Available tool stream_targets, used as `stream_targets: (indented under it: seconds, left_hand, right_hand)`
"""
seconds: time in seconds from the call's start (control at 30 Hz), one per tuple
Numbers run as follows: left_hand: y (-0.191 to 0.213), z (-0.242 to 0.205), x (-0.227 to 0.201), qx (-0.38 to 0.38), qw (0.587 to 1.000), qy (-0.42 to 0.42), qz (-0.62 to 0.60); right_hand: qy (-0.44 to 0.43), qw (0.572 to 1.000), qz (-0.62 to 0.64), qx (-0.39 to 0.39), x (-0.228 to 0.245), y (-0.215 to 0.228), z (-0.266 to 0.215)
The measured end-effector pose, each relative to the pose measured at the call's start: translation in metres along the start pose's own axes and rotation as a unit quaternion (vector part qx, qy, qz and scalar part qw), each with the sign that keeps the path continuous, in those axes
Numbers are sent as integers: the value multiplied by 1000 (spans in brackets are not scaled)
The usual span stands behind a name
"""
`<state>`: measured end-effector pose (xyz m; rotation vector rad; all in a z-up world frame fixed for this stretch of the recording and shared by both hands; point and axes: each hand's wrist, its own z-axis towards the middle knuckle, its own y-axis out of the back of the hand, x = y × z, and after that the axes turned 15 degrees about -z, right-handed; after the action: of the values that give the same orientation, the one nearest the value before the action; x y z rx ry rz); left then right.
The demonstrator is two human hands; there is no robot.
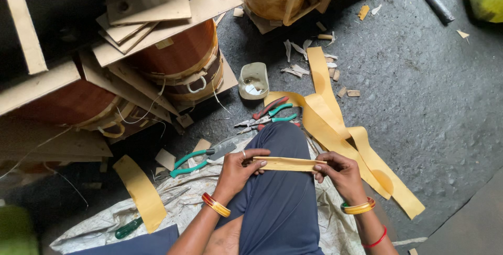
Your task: The person sits on the floor and assembles electrical components by hand. They wrap thin strips of material around cylindrical copper coils, thread wires through the assembly, and use pliers to cut and adjust wires. The person also uses a wooden stick to push or adjust parts within the assembly.
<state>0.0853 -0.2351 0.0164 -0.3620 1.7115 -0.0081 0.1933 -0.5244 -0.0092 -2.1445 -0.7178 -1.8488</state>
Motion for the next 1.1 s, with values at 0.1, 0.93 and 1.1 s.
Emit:
stream_targets:
  seconds: [0.1, 0.93, 1.1]
  left_hand:
    - [0, -3, 4, -8, 1000, 0, -3]
    - [-14, -34, 5, -33, 971, -222, 83]
    - [-14, -30, 9, -40, 984, -170, 15]
  right_hand:
    - [7, 1000, -2, 21, -2, 3, -2]
    - [24, 990, 134, 46, -66, 10, 13]
    - [35, 988, 147, 42, -70, 9, 13]
